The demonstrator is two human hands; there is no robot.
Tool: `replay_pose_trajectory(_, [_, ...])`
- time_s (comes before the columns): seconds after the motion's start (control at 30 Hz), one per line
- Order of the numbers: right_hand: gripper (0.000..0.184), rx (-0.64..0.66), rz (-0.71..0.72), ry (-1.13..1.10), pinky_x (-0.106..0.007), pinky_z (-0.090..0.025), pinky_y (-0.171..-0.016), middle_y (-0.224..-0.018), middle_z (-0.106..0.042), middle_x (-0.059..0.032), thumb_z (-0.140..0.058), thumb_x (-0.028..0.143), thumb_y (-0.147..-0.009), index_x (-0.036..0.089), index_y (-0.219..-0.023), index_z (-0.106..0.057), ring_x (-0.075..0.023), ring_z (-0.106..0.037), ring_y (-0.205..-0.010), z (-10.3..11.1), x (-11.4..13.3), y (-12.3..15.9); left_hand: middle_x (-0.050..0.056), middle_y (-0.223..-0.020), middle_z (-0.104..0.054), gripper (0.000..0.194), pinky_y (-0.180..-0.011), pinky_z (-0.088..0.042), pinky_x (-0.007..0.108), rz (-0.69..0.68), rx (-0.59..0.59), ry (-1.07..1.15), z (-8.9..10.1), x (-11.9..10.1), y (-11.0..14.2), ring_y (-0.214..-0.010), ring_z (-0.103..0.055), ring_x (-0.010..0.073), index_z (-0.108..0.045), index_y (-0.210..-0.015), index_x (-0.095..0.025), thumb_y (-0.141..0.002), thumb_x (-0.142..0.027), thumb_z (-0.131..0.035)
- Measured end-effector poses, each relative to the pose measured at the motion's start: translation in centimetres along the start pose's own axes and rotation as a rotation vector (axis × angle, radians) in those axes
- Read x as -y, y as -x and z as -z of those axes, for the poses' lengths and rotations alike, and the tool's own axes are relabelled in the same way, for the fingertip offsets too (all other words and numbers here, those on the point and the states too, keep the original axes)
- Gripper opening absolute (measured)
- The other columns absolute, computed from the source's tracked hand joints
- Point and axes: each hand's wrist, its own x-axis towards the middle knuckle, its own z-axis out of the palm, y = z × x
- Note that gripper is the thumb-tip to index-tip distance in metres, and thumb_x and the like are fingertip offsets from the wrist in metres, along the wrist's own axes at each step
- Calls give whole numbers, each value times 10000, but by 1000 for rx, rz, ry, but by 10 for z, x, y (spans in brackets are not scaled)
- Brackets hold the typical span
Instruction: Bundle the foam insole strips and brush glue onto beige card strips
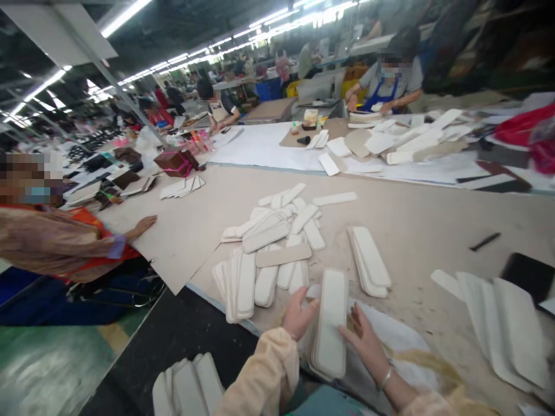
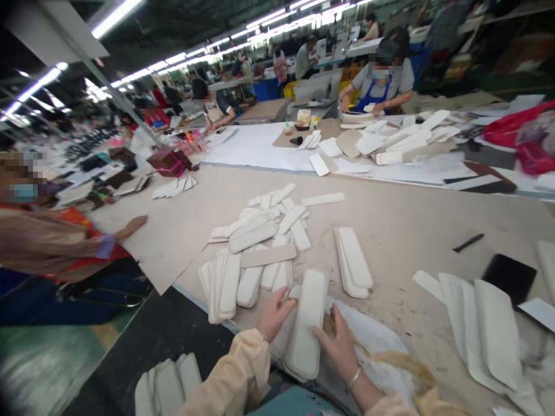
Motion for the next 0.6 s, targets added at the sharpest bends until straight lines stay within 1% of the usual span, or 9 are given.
replay_pose_trajectory(0.07, [831,-12,66,35,-477,-319,-1098,-1446,-377,-143,-670,497,-720,205,-1412,-316,-298,-374,-1327,11,7,1,114,-1453,-415,666,-1117,-292,350,56,-179,-41,44,11,-8,-1355,-355,232,-427,-1347,-159,-794,-524,-503])
replay_pose_trajectory(0.17, [724,-14,149,43,-471,-326,-1102,-1398,-435,-102,-664,483,-735,227,-1356,-393,-286,-414,-1292,20,17,1,190,-1507,-280,800,-1154,-179,407,292,-428,-120,118,42,-22,-1420,-201,282,-256,-1413,-94,-803,-565,-470])
replay_pose_trajectory(0.23, [723,-13,156,46,-476,-323,-1104,-1375,-457,-99,-667,492,-726,222,-1344,-407,-291,-428,-1278,21,20,-2,241,-1480,-298,902,-1128,-216,446,487,-493,-147,157,68,-29,-1407,-225,329,-179,-1428,-69,-782,-627,-468])
replay_pose_trajectory(0.27, [733,-7,147,46,-478,-323,-1104,-1370,-462,-99,-666,500,-722,220,-1346,-403,-293,-428,-1278,21,20,-4,262,-1458,-325,956,-1103,-260,451,566,-495,-152,170,81,-31,-1386,-272,343,-146,-1432,-54,-765,-654,-475])
replay_pose_trajectory(0.3, [747,2,132,48,-477,-325,-1103,-1367,-464,-101,-665,510,-717,219,-1350,-397,-295,-426,-1280,21,19,-5,274,-1434,-356,1008,-1075,-300,445,628,-483,-155,178,91,-32,-1360,-324,349,-119,-1435,-42,-745,-678,-487])
replay_pose_trajectory(0.37, [780,17,99,62,-472,-322,-1104,-1363,-466,-100,-665,530,-704,219,-1362,-384,-300,-423,-1283,20,16,-7,280,-1398,-404,1105,-1032,-350,425,695,-436,-167,184,107,-34,-1312,-401,347,-86,-1438,-30,-691,-708,-539])
replay_pose_trajectory(0.43, [817,29,83,100,-474,-316,-1106,-1354,-473,-102,-670,546,-684,217,-1371,-375,-308,-425,-1282,21,12,-8,276,-1387,-416,1183,-1019,-353,426,722,-391,-195,178,115,-37,-1292,-421,360,-84,-1443,-47,-619,-712,-612])
replay_pose_trajectory(0.5, [843,40,79,147,-480,-316,-1103,-1346,-479,-103,-674,557,-669,219,-1377,-366,-315,-425,-1282,24,10,-8,284,-1389,-402,1246,-1022,-330,460,746,-365,-235,169,118,-42,-1295,-400,396,-93,-1447,-71,-543,-694,-682])
replay_pose_trajectory(0.6, [862,37,66,184,-485,-317,-1099,-1338,-482,-105,-670,572,-659,228,-1384,-353,-321,-427,-1281,30,4,-8,306,-1392,-370,1281,-1021,-300,510,787,-368,-291,159,118,-49,-1307,-358,438,-83,-1451,-86,-502,-668,-717])
